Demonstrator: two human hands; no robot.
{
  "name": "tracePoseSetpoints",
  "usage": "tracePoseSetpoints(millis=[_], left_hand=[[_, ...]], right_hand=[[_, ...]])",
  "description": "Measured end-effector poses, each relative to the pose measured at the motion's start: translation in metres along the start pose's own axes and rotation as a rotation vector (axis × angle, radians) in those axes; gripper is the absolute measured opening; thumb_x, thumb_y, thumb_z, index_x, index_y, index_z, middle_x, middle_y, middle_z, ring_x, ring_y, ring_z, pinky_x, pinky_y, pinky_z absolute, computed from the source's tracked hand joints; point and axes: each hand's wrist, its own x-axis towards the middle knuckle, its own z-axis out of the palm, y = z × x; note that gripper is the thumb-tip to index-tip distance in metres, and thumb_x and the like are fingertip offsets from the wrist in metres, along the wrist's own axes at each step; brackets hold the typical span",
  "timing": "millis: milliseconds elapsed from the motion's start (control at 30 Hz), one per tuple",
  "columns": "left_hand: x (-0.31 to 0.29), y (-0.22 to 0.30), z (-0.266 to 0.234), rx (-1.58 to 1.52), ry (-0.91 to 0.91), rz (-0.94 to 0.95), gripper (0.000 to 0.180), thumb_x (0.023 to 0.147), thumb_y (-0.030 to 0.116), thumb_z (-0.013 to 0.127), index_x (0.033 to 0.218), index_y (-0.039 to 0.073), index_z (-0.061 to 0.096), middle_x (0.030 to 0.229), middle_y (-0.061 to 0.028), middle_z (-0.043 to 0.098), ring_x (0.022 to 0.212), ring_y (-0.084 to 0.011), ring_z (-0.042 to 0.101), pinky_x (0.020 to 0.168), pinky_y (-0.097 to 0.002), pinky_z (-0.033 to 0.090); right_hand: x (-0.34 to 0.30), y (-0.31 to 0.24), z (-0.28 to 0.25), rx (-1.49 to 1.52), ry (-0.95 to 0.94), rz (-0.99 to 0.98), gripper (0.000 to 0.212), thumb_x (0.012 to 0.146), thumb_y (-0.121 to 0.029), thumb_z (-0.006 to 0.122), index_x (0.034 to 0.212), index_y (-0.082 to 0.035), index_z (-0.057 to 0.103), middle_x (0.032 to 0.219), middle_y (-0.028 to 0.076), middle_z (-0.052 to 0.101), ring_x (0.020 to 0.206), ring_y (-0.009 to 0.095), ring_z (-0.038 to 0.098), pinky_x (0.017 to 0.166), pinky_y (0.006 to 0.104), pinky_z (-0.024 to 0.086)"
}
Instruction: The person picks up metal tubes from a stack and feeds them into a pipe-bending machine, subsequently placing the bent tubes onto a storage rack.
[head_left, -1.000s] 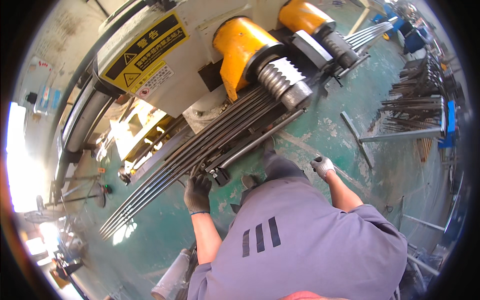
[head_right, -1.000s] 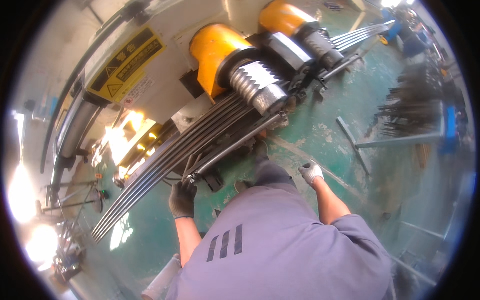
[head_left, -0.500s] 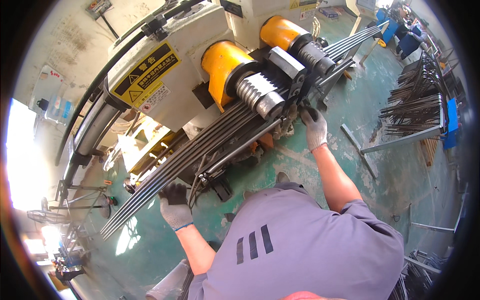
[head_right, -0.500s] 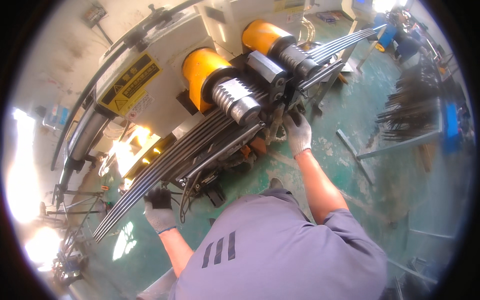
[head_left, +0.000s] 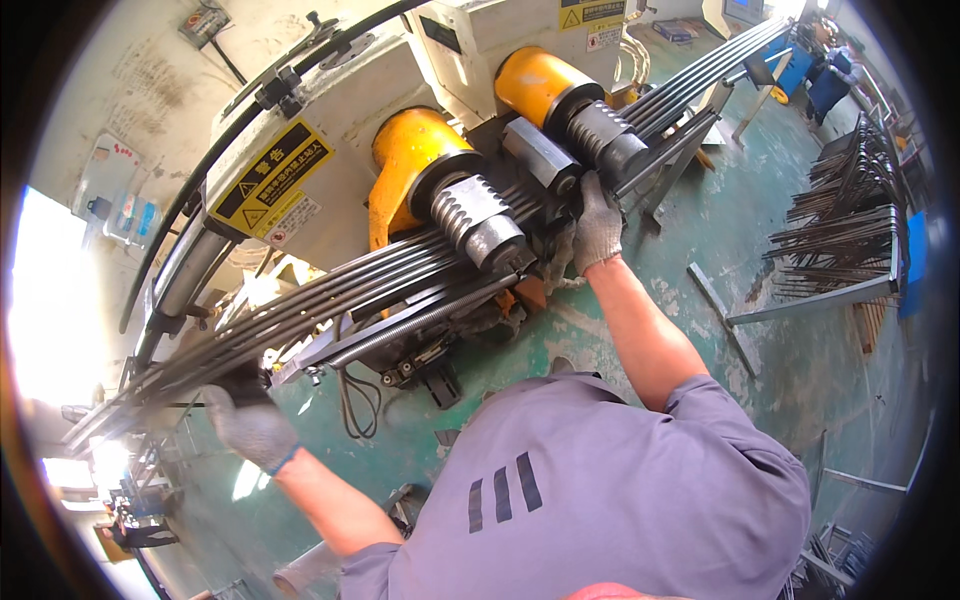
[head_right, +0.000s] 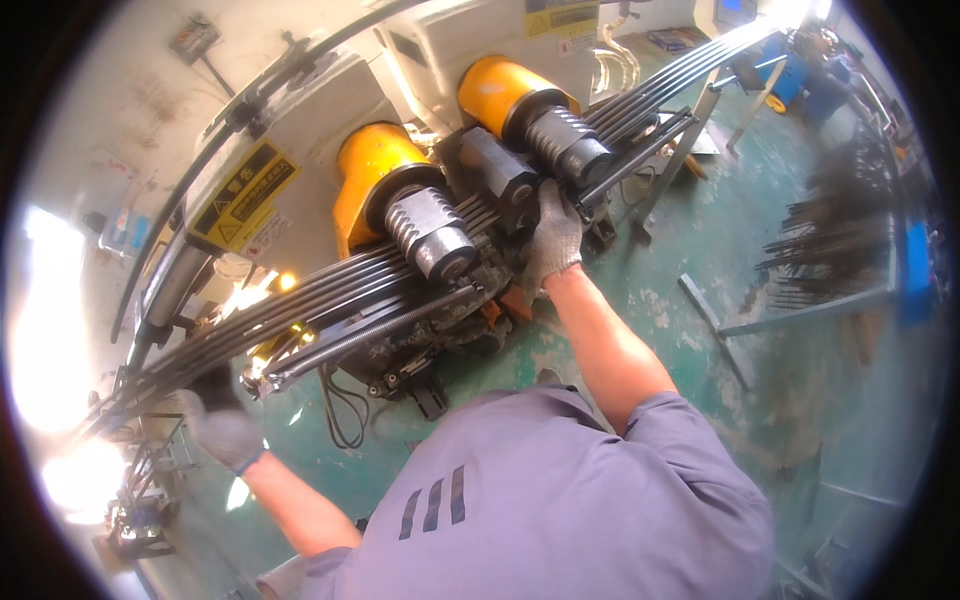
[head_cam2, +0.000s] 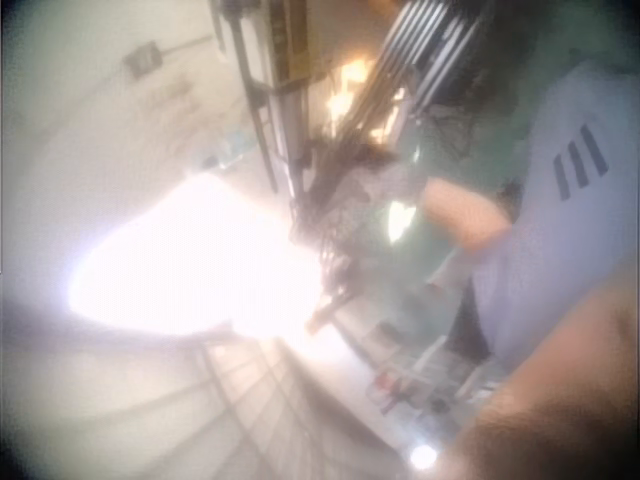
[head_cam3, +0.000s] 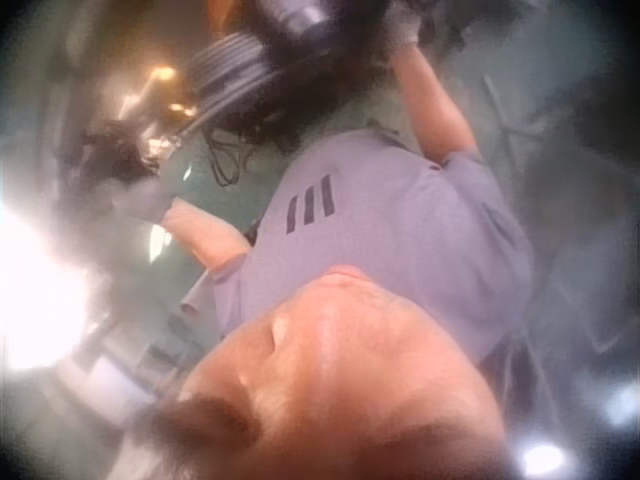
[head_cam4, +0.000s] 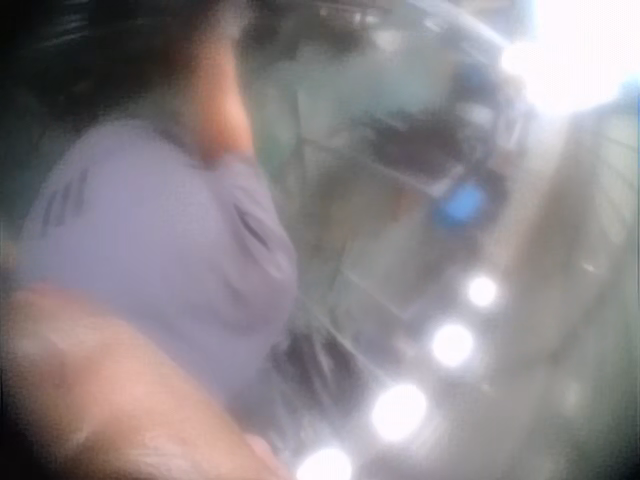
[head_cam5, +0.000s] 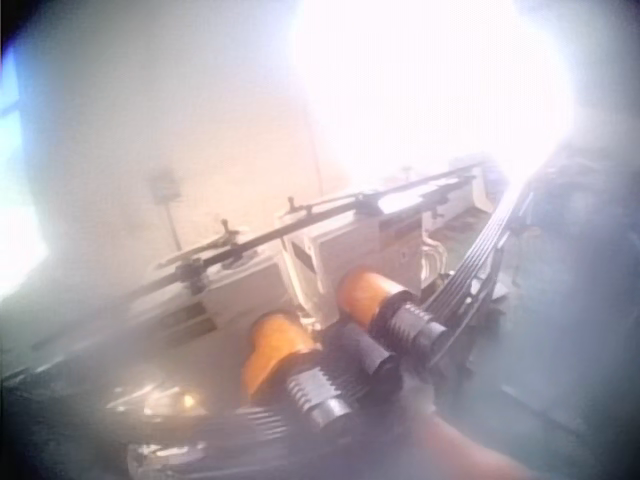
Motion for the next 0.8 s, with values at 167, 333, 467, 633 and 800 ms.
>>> tracePoseSetpoints(millis=[167,333,467,633,800], left_hand=[[0.04,0.06,0.066,0.056,0.026,0.155,0.048,0.114,0.025,0.042,0.146,-0.009,0.052,0.141,-0.0224,0.06,0.13,-0.0328,0.058,0.116,-0.0445,0.041],[0.058,0.091,0.146,0.285,-0.133,0.35,0.046,0.111,0.026,0.047,0.142,-0.007,0.056,0.133,-0.0197,0.067,0.118,-0.028,0.067,0.104,-0.0406,0.053],[0.081,0.121,0.185,0.634,-0.159,0.644,0.044,0.11,0.027,0.051,0.136,-0.007,0.062,0.129,-0.0194,0.071,0.113,-0.0265,0.071,0.098,-0.0384,0.058],[0.044,0.089,0.326,0.521,-0.183,0.399,0.041,0.108,0.031,0.057,0.127,-0.004,0.069,0.115,-0.0196,0.075,0.114,-0.0287,0.071,0.105,-0.0394,0.053],[0.075,0.089,0.353,0.72,-0.699,0.697,0.036,0.103,0.022,0.064,0.123,-0.007,0.069,0.104,-0.017,0.076,0.096,-0.0252,0.076,0.093,-0.0344,0.059]], right_hand=[[0.027,-0.001,-0.005,0.018,-0.02,0.037,0.039,0.102,-0.027,0.066,0.132,-0.002,0.065,0.11,0.007,0.069,0.096,0.018,0.066,0.083,0.0342,0.054],[0.063,0.006,-0.024,-0.089,-0.161,0.045,0.035,0.102,-0.018,0.066,0.131,0.001,0.068,0.126,0.009,0.07,0.115,0.017,0.064,0.099,0.0332,0.051],[0.076,0.01,-0.016,-0.179,-0.267,-0.078,0.032,0.1,-0.014,0.068,0.127,0.001,0.071,0.13,0.011,0.07,0.117,0.018,0.065,0.1,0.0349,0.052],[0.09,0.002,-0.025,-0.242,-0.249,-0.148,0.039,0.097,-0.016,0.075,0.132,-0.001,0.069,0.131,0.01,0.069,0.117,0.019,0.065,0.101,0.0358,0.054],[0.094,0.006,-0.019,-0.312,-0.274,-0.178,0.048,0.094,-0.019,0.079,0.138,-0.004,0.065,0.132,0.009,0.069,0.117,0.019,0.064,0.101,0.0365,0.054]])
